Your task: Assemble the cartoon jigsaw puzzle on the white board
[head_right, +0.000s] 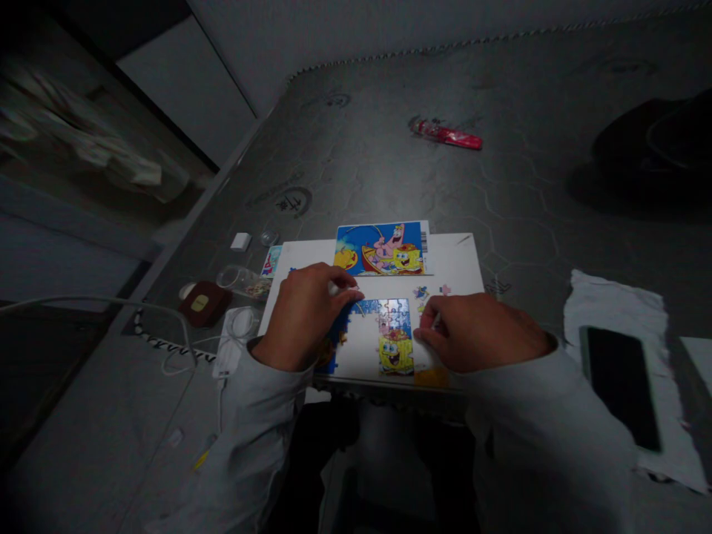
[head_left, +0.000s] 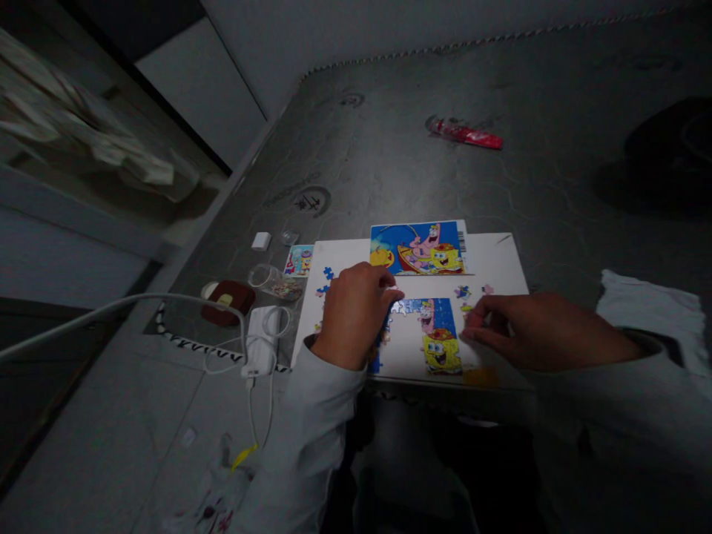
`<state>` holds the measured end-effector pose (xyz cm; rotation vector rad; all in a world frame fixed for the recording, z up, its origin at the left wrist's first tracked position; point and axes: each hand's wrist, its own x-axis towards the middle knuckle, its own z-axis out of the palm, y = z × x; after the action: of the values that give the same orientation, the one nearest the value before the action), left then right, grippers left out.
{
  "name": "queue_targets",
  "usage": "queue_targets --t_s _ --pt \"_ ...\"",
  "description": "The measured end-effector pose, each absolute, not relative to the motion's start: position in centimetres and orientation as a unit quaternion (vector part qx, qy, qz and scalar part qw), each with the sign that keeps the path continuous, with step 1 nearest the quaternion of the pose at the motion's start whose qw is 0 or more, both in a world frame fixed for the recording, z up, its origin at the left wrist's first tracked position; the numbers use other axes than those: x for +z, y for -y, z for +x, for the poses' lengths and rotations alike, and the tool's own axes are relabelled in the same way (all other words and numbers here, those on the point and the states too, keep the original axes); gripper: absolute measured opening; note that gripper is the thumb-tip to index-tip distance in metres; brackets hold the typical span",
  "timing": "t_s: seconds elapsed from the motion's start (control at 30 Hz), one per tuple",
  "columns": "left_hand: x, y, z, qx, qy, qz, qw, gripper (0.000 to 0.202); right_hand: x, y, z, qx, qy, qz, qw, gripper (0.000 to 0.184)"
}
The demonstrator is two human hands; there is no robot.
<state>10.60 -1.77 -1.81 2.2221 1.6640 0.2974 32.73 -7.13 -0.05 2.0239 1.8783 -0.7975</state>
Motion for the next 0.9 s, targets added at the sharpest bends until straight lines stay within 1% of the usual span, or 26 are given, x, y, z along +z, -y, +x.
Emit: queue_targets --t_s 0.23,0.4,0.57,0.63,0.7,0.8,0.9 --pt "-2.0 1.6 10.7 0.114 -0.561 0.793 0.21 0.008 -0.3 7.0 30.9 -0.292 -0.676 0.658 0.159 0.026" --pt "-1.9 1.7 10.8 0.145 -0.562 0.783 0.227 0.018 -0.3 6.7 30.5 -0.289 -0.685 0.644 0.182 0.025" --pt "-1.1 1.8 10.4 0.164 -0.536 0.788 0.255 0.002 -0.4 6.6 30.0 -0.288 -0.686 0.64 0.189 0.024" --pt "-0.5 1.9 10.2 0.142 -0.532 0.789 0.274 0.004 -0.5 6.8 30.3 -0.29 -0.684 0.645 0.182 0.023" --pt "0.2 2.1 10.0 0.091 -0.526 0.795 0.288 0.005 -0.5 7.0 31.2 -0.291 -0.675 0.656 0.17 0.02" --pt "0.8 2.3 9.7 0.028 -0.513 0.808 0.288 0.013 -0.2 7.4 33.5 -0.284 -0.65 0.69 0.148 0.02" --pt "0.7 2.5 9.5 0.024 -0.506 0.814 0.283 0.021 0.3 7.5 35.4 -0.263 -0.602 0.741 0.139 0.023"
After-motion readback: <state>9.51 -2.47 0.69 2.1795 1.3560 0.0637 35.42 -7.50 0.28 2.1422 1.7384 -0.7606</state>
